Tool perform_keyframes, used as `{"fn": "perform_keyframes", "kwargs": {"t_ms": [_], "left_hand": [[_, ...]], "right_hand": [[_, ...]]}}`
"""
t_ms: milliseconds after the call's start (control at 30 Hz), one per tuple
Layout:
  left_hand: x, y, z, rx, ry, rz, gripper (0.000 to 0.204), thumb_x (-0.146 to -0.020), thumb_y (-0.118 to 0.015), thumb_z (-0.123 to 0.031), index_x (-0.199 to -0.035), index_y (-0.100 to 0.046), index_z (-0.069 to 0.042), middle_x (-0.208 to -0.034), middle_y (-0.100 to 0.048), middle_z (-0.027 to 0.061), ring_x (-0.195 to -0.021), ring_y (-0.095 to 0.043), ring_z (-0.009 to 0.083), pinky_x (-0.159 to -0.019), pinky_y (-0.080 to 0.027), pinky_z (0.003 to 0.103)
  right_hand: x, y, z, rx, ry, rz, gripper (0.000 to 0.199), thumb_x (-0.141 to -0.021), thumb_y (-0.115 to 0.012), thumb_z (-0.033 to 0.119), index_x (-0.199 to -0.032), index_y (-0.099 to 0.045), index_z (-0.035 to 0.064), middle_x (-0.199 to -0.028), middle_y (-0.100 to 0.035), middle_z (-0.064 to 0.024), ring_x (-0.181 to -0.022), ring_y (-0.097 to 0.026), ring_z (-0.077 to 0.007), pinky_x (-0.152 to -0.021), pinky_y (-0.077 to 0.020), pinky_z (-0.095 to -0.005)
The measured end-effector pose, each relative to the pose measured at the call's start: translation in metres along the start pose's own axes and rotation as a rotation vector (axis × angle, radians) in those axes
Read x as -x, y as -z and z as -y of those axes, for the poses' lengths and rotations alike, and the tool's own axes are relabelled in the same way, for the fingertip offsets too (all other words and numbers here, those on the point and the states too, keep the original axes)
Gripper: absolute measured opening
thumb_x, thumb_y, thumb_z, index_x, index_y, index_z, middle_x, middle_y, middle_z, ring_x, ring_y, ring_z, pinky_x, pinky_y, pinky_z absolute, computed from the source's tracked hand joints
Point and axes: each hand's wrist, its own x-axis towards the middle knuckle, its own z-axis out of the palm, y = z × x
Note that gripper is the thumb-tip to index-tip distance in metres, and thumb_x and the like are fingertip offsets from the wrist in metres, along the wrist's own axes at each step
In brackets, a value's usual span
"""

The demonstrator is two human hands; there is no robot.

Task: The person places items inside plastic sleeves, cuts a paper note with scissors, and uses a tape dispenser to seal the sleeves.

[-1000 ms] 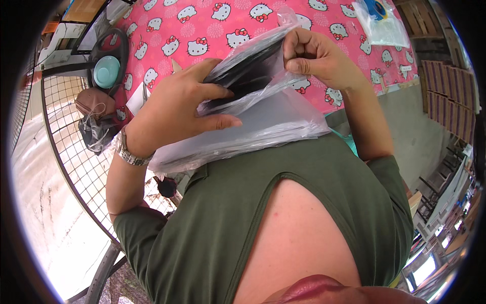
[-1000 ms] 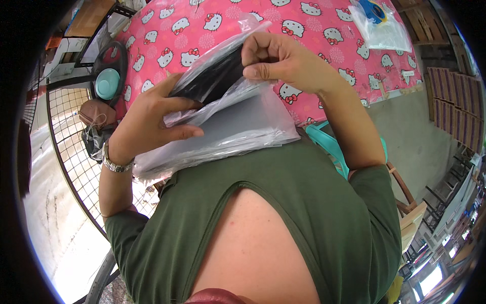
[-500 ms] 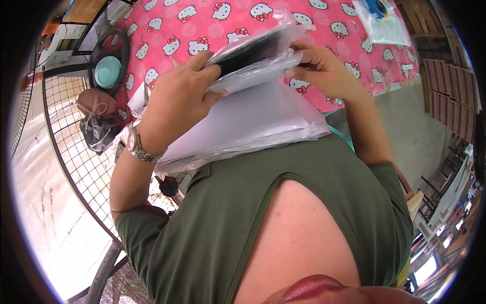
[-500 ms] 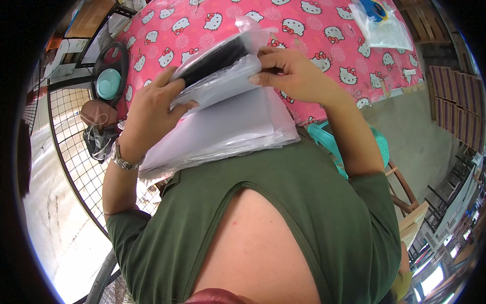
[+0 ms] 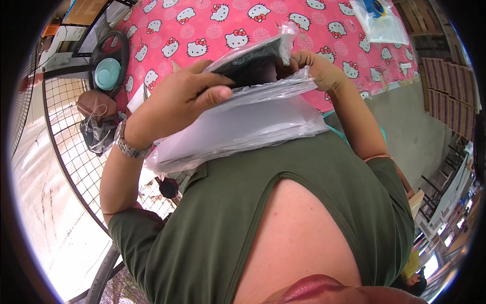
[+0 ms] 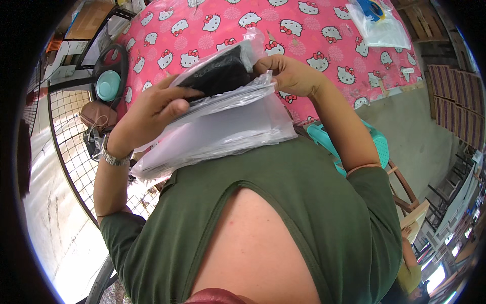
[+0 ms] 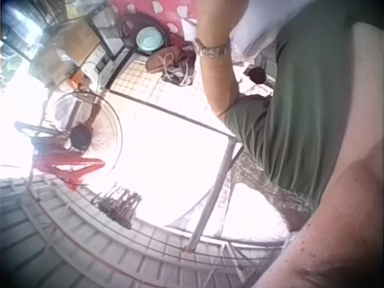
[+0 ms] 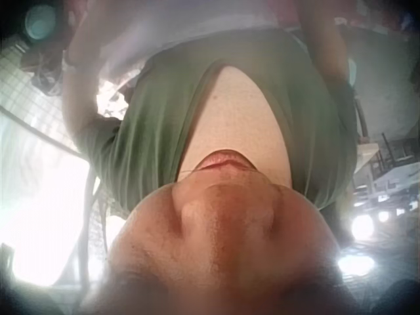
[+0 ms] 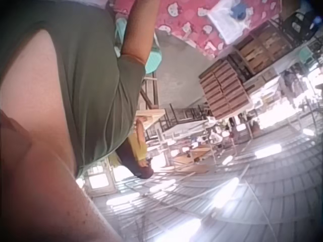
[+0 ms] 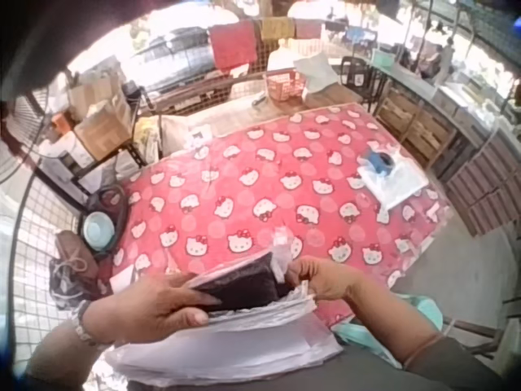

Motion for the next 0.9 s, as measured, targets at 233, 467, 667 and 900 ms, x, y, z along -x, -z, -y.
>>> {"fn": "perform_keyframes", "kwargs": {"t_ms": [233,467,667,900], "left_hand": [[0.004,-0.004,-0.017,-0.12,0.01,0.073,0.05,-0.083,-0.066,-0.048,-0.108,-0.067,-0.005,-0.101,-0.059,0.0171,-0.087,-0.061,0.0359,-0.074,-0.049,0.042],[0.002,-0.007,-0.008,-0.296,-0.033,-0.069,0.026,-0.085,-0.066,-0.026,-0.087,-0.063,-0.001,-0.098,-0.059,0.016,-0.082,-0.061,0.0356,-0.069,-0.049,0.042],[-0.003,-0.011,-0.001,-0.428,0.056,-0.249,0.022,-0.083,-0.068,-0.021,-0.084,-0.06,0.0,-0.085,-0.056,0.0158,-0.064,-0.057,0.0333,-0.058,-0.045,0.042],[-0.007,-0.012,-0.006,-0.464,0.056,-0.294,0.025,-0.084,-0.066,-0.025,-0.078,-0.058,-0.002,-0.083,-0.055,0.0127,-0.068,-0.058,0.0346,-0.058,-0.046,0.044]], "right_hand": [[0.003,-0.018,-0.006,-0.22,0.033,0.037,0.03,-0.088,-0.069,0.032,-0.095,-0.057,0.0045,-0.088,-0.055,0.0011,-0.082,-0.051,-0.0085,-0.076,-0.0423,-0.0241],[0.003,-0.024,0.011,0.284,0.193,-0.389,0.016,-0.094,-0.058,0.012,-0.108,-0.058,0.0024,-0.098,-0.058,-0.0003,-0.094,-0.057,-0.0124,-0.089,-0.0454,-0.031],[0.026,-0.047,0.049,0.482,0.332,-0.393,0.016,-0.094,-0.059,0.017,-0.098,-0.061,0.0018,-0.092,-0.059,-0.0017,-0.088,-0.055,-0.011,-0.078,-0.044,-0.0274],[0.044,-0.055,0.064,0.596,0.108,0.153,0.014,-0.089,-0.065,0.014,-0.091,-0.06,0.0007,-0.09,-0.061,-0.0048,-0.083,-0.056,-0.0125,-0.073,-0.0437,-0.0273]]}}
